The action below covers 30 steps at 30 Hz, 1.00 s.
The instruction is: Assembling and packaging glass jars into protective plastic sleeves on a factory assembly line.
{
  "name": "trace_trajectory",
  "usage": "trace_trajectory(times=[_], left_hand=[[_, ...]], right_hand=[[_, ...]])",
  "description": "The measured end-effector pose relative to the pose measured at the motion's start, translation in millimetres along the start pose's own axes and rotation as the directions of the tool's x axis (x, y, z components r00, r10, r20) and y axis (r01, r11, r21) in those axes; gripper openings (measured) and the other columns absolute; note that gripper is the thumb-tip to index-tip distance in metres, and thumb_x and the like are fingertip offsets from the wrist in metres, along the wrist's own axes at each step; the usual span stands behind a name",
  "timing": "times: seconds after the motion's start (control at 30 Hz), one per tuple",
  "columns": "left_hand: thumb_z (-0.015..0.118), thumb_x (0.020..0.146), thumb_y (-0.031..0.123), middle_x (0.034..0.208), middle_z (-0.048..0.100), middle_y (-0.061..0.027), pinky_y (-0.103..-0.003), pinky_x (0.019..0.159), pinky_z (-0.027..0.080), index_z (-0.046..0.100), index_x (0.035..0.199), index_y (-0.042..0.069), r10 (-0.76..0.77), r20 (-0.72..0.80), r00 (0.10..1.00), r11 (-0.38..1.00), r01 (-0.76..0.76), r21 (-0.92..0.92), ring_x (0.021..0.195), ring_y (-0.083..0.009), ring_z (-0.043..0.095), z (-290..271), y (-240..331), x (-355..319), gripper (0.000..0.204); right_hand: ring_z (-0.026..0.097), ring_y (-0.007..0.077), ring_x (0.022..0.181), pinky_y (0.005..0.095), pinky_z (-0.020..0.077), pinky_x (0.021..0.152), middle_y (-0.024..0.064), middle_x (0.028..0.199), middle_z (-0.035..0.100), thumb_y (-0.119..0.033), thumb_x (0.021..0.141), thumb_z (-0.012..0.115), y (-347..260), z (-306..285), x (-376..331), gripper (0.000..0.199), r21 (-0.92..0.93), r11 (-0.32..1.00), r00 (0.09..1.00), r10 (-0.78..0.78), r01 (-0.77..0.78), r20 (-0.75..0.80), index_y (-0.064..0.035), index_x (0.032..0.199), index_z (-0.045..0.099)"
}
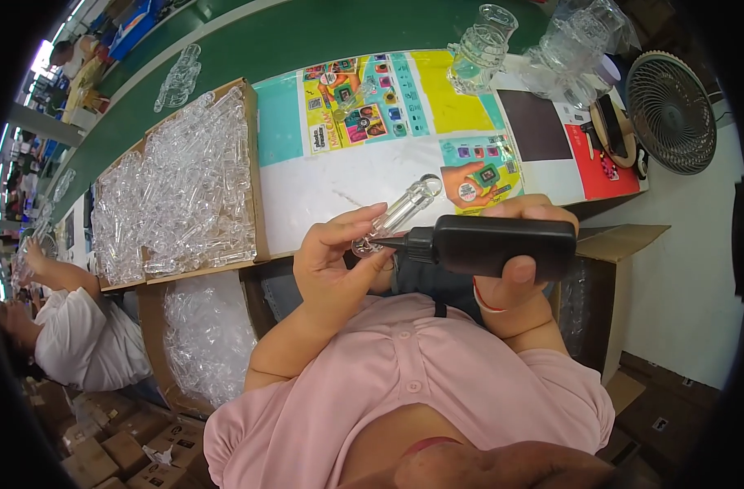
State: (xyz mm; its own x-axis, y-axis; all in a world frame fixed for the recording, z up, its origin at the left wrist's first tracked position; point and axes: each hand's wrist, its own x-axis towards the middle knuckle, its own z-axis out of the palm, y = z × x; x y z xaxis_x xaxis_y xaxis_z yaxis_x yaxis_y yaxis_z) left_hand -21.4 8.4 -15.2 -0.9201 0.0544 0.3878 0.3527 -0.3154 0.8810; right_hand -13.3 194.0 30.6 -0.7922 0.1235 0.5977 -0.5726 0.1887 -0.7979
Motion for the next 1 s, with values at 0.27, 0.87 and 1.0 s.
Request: trace_trajectory(times=[0.27, 0.87, 1.0], left_hand=[[0.065, 0.069, -0.015, 0.112, 0.056, -0.0277, -0.033, 0.086, 0.049, 0.051, 0.099, -0.002, 0.091, -0.005, 0.996, 0.992, -0.090, 0.089, 0.103, -0.0268, 0.059, -2, -5, -3, 0.035], [0.067, 0.063, -0.012, 0.103, 0.064, -0.0204, -0.029, 0.077, 0.049, 0.058, 0.097, 0.000, 0.229, 0.124, 0.965, 0.862, -0.260, 0.434, 0.089, -0.0248, 0.063, -9, 2, -1, 0.037], [0.067, 0.060, -0.011, 0.102, 0.065, -0.0184, -0.030, 0.075, 0.049, 0.059, 0.096, 0.000, 0.238, 0.129, 0.963, 0.830, -0.271, 0.488, 0.085, -0.0244, 0.063, -11, 2, -1, 0.038]], right_hand=[[0.061, 0.0227, 0.080, 0.0328, 0.0511, 0.071, 0.0178, 0.091, 0.060, -0.030, 0.083, 0.064, 5, -6, -1, 0.048, 0.043, 0.975, 0.972, -0.223, 0.220, 0.075, -0.0026, 0.112, 0.035], [0.062, 0.0207, 0.080, 0.0319, 0.0494, 0.073, 0.0151, 0.089, 0.062, -0.016, 0.078, 0.067, -1, -8, 13, 0.038, 0.297, 0.954, 0.998, -0.052, 0.036, 0.046, 0.0020, 0.105, 0.047], [0.063, 0.0267, 0.084, 0.0340, 0.0503, 0.074, 0.0173, 0.095, 0.062, -0.009, 0.072, 0.071, -5, -19, 17, 0.047, 0.184, 0.958, 0.941, -0.257, 0.219, 0.220, -0.0013, 0.111, 0.047]])
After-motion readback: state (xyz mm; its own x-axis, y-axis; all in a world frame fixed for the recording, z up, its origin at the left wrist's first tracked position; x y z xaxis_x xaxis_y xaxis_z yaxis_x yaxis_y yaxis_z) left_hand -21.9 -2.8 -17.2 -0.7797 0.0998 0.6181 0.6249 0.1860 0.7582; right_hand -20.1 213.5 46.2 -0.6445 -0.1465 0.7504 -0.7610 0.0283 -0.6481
